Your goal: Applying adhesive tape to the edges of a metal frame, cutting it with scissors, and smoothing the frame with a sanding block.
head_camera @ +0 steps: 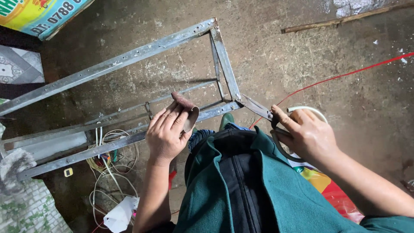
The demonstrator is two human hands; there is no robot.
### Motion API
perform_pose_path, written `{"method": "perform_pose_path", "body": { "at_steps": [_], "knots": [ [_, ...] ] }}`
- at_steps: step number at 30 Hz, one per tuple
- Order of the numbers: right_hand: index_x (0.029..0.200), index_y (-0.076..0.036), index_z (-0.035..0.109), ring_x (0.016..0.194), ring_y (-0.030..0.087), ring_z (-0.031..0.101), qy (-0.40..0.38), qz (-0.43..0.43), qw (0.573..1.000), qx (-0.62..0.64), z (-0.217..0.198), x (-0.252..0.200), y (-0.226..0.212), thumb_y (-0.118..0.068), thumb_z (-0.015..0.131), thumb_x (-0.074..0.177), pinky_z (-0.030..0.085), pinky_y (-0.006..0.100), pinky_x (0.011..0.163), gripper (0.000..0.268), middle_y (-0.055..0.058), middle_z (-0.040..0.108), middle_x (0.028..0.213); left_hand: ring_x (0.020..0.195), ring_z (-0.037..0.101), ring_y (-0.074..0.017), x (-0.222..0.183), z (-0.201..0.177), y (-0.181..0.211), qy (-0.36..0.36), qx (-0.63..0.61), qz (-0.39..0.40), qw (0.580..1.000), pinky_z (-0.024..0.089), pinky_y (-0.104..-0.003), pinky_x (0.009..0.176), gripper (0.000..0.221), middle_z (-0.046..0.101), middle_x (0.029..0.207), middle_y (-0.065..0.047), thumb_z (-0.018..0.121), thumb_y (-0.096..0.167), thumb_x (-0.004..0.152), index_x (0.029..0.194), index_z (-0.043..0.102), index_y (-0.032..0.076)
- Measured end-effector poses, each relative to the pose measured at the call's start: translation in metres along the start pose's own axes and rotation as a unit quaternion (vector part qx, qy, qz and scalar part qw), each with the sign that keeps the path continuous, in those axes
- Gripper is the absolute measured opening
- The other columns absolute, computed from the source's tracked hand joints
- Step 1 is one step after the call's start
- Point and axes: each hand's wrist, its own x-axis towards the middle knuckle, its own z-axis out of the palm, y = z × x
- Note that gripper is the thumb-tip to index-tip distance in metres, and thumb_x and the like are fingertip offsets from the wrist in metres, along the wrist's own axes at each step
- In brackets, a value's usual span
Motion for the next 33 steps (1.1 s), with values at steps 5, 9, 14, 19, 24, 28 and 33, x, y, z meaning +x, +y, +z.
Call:
{"method": "perform_pose_path", "body": {
  "at_steps": [5, 9, 14, 19, 24, 28, 33],
  "knots": [
    [0.151, -0.038, 0.055, 0.075, 0.02, 0.064, 0.043, 0.024, 0.999, 0.024, 0.009, -0.005, -0.005, -0.049, 0.074, 0.083, 0.056, 0.032, 0.066, 0.071, -0.001, 0.056, 0.082, 0.109, 0.072, -0.0292, 0.001, 0.006, -0.002, 0.055, 0.006, 0.021, 0.998, 0.053, -0.043, 0.101, 0.03, 0.073, 0.116, -0.013, 0.061, 0.031, 0.099, 0.116, 0.072, 0.01],
    [0.151, -0.039, 0.054, 0.073, 0.023, 0.066, 0.028, 0.055, 0.997, 0.048, 0.021, -0.012, -0.007, -0.05, 0.072, 0.083, 0.058, 0.038, 0.065, 0.071, 0.0, 0.057, 0.082, 0.111, 0.072, -0.0285, 0.003, 0.006, -0.003, 0.069, 0.013, 0.03, 0.997, 0.053, -0.042, 0.101, 0.029, 0.073, 0.117, -0.012, 0.058, 0.031, 0.101, 0.114, 0.071, 0.009],
    [0.15, -0.035, 0.056, 0.07, 0.024, 0.065, 0.038, 0.05, 0.998, 0.003, -0.004, -0.006, -0.022, -0.05, 0.071, 0.083, 0.058, 0.037, 0.06, 0.07, 0.002, 0.056, 0.079, 0.112, 0.072, -0.0287, -0.002, 0.01, -0.004, 0.065, 0.009, 0.024, 0.998, 0.053, -0.042, 0.102, 0.027, 0.074, 0.119, -0.012, 0.06, 0.03, 0.099, 0.114, 0.072, 0.01],
    [0.151, -0.032, 0.055, 0.067, 0.023, 0.065, 0.032, 0.059, 0.997, -0.033, -0.001, -0.012, -0.036, -0.048, 0.072, 0.082, 0.058, 0.037, 0.057, 0.072, 0.001, 0.055, 0.079, 0.111, 0.072, -0.0278, 0.001, 0.008, -0.002, 0.067, 0.013, 0.023, 0.997, 0.052, -0.042, 0.102, 0.025, 0.073, 0.118, -0.011, 0.063, 0.028, 0.097, 0.114, 0.072, 0.011],
    [0.154, -0.027, 0.051, 0.065, 0.027, 0.064, 0.007, 0.101, 0.994, -0.035, -0.002, -0.016, -0.055, -0.046, 0.067, 0.088, 0.059, 0.04, 0.053, 0.071, 0.005, 0.052, 0.08, 0.109, 0.073, -0.0289, 0.001, 0.007, -0.004, 0.068, 0.018, 0.021, 0.997, 0.053, -0.044, 0.101, 0.024, 0.074, 0.116, -0.012, 0.063, 0.026, 0.096, 0.112, 0.073, 0.011],
    [0.153, -0.025, 0.052, 0.065, 0.027, 0.065, -0.005, 0.124, 0.991, -0.044, -0.014, -0.015, -0.068, -0.048, 0.066, 0.087, 0.06, 0.04, 0.052, 0.071, 0.005, 0.053, 0.081, 0.104, 0.074, -0.0281, 0.006, 0.001, -0.002, 0.075, 0.018, 0.027, 0.997, 0.054, -0.044, 0.099, 0.02, 0.075, 0.113, -0.011, 0.063, 0.026, 0.098, 0.109, 0.074, 0.012],
    [0.153, -0.023, 0.052, 0.063, 0.03, 0.067, -0.02, 0.154, 0.987, -0.031, -0.014, -0.018, -0.083, -0.046, 0.064, 0.09, 0.06, 0.043, 0.052, 0.067, 0.006, 0.054, 0.081, 0.104, 0.075, -0.0276, 0.009, 0.002, -0.002, 0.088, 0.026, 0.038, 0.995, 0.055, -0.043, 0.099, 0.021, 0.075, 0.113, -0.011, 0.061, 0.024, 0.099, 0.112, 0.074, 0.013]
  ]
}}
